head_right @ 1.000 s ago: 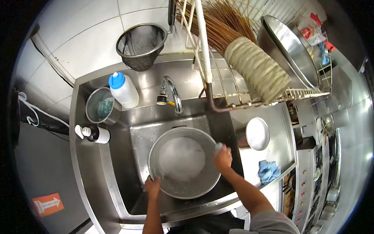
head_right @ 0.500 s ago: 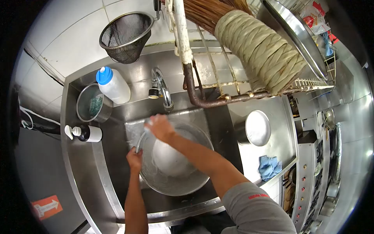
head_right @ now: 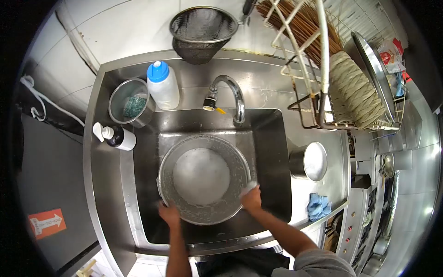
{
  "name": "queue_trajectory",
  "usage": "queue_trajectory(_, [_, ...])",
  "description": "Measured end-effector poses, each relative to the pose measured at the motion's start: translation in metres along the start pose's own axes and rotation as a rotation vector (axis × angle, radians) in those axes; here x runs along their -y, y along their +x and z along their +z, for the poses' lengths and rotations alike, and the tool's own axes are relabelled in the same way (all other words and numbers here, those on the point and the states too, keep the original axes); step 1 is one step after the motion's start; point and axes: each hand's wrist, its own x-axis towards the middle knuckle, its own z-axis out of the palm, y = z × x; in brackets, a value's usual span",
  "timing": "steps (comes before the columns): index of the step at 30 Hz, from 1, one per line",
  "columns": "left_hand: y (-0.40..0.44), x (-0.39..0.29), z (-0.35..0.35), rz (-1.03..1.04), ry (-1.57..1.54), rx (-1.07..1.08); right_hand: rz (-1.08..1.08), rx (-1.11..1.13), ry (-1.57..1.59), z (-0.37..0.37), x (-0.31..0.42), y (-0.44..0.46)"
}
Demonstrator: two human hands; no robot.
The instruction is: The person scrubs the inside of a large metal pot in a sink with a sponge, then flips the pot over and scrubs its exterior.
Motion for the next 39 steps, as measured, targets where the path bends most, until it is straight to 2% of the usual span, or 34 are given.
queue_trajectory(2, [0.051,-0.041,-0.013,0.058,0.091,0.129,-0.123,0.003,-0.082,-0.017,0.020,0.038])
queue_trajectory(4, [0.096,-0.049,0.007,0.270,0.039,0.209,-0.389,-0.235,-0.296,-0.007,0.046,0.087])
queue_trajectory(6, [0.119,-0.066,0.028,0.438,0.120,0.219,-0.547,-0.244,-0.416,-0.014,0.104,0.117])
queue_trajectory(7, [0.119,-0.075,0.027,0.420,0.122,0.222,-0.649,-0.250,-0.483,-0.006,0.122,0.132])
queue_trajectory(9, [0.116,-0.092,0.018,0.253,0.187,0.319,-0.885,-0.301,-0.636,-0.006,0.162,0.132])
queue_trajectory(12, [0.108,-0.062,0.016,0.154,0.106,0.309,-0.793,-0.237,-0.624,-0.014,0.160,0.118])
queue_trajectory(15, [0.081,-0.060,0.001,-0.002,0.123,0.253,-0.546,-0.265,-0.371,-0.030,0.096,0.072])
queue_trajectory(17, [0.069,-0.043,0.007,0.016,0.090,0.201,-0.439,-0.133,-0.321,-0.028,0.027,0.054])
queue_trajectory(19, [0.063,-0.029,0.014,0.030,0.065,0.138,-0.153,0.087,-0.468,-0.060,0.043,-0.007])
queue_trajectory(20, [0.061,-0.026,0.018,0.107,0.090,0.077,-0.171,0.097,-0.466,-0.065,0.049,-0.023])
queue_trajectory(21, [0.063,-0.028,0.017,0.184,0.119,0.017,-0.403,0.001,-0.508,-0.067,0.053,-0.033])
queue_trajectory(22, [0.065,-0.028,0.016,0.175,0.129,0.005,-0.630,-0.095,-0.544,-0.064,0.056,-0.036])
queue_trajectory(23, [0.065,-0.028,0.015,0.163,0.107,0.054,-0.632,-0.079,-0.543,-0.053,0.066,-0.035])
queue_trajectory(25, [0.062,-0.034,0.012,0.140,0.092,0.099,-0.976,0.110,-0.497,-0.023,0.107,-0.025])
queue_trajectory(27, [0.062,-0.035,0.011,0.107,0.072,0.113,-1.212,0.249,-0.499,0.046,0.117,0.024])
queue_trajectory(29, [0.061,-0.035,0.010,0.077,0.060,0.130,-1.219,0.410,-0.734,0.116,0.137,0.083])
queue_trajectory(31, [0.060,-0.037,0.009,0.048,0.099,0.139,-1.183,0.211,-0.967,0.200,0.119,0.159])
queue_trajectory(32, [0.061,-0.036,0.013,0.046,0.105,0.135,-1.188,0.215,-0.962,0.220,0.101,0.176])
queue_trajectory(34, [0.060,-0.032,0.013,0.079,0.160,0.079,-0.998,0.063,-1.005,0.249,0.054,0.180])
queue_trajectory(36, [0.060,-0.031,0.009,0.042,0.138,0.087,-0.510,0.326,-0.730,0.215,0.028,0.120])
queue_trajectory(37, [0.058,-0.035,0.011,0.006,0.106,0.086,-0.399,0.500,-0.763,0.209,0.011,0.095])
queue_trajectory(39, [0.055,-0.042,0.009,-0.028,0.105,0.128,-0.414,0.787,-0.765,0.228,-0.009,0.056])
